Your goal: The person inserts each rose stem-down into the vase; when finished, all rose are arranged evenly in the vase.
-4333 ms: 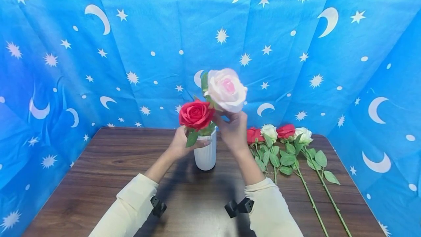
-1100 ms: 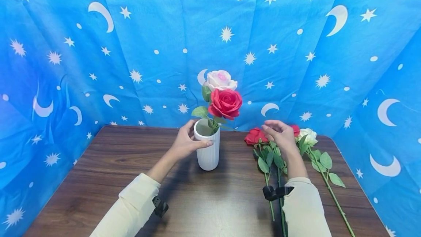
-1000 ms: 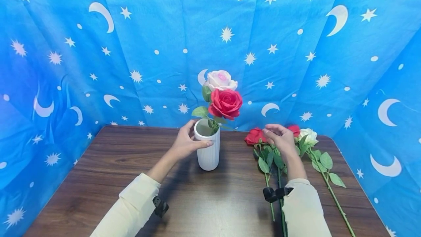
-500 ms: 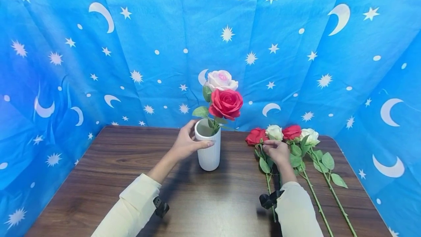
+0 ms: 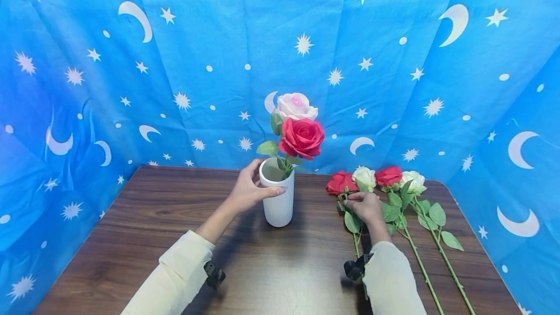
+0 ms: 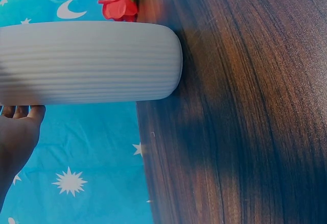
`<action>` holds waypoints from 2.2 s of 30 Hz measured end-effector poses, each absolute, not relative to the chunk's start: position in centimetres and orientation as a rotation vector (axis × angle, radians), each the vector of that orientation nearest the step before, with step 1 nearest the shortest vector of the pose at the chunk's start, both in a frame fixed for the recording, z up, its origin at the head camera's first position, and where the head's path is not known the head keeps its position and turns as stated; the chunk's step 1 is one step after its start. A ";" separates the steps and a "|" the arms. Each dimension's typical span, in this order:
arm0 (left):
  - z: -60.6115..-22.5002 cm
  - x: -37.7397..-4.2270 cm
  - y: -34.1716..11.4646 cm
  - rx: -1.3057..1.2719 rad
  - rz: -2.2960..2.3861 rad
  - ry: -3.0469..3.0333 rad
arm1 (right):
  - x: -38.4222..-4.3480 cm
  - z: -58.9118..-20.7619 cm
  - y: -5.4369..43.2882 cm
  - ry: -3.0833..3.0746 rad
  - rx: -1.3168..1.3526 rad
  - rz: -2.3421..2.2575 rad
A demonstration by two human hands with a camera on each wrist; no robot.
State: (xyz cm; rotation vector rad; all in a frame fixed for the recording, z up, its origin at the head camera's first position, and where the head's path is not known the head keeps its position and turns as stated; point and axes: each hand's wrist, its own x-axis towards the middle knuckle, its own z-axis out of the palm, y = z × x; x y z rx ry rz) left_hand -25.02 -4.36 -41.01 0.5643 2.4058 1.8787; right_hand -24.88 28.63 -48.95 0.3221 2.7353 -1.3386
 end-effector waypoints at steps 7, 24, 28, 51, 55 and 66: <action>-40.9 -24.9 -4.4 0.564 1.884 2.405 | -25.3 -48.9 28.4 2.791 0.241 -1.184; -40.8 -24.9 -4.4 0.584 1.889 2.412 | -25.1 -48.6 28.3 2.680 0.291 -1.310; -40.9 -24.9 -4.4 0.577 1.878 2.417 | -25.1 -48.7 28.6 2.628 0.288 -1.411; -40.9 -25.0 -4.3 0.589 1.881 2.403 | -24.8 -48.2 29.2 2.200 0.402 -2.002; -40.9 -25.0 -4.3 0.583 1.878 2.409 | -24.8 -47.2 28.9 2.213 0.396 -2.049; -40.9 -25.0 -4.4 0.579 1.878 2.419 | -25.5 -44.8 27.9 2.305 0.358 -2.097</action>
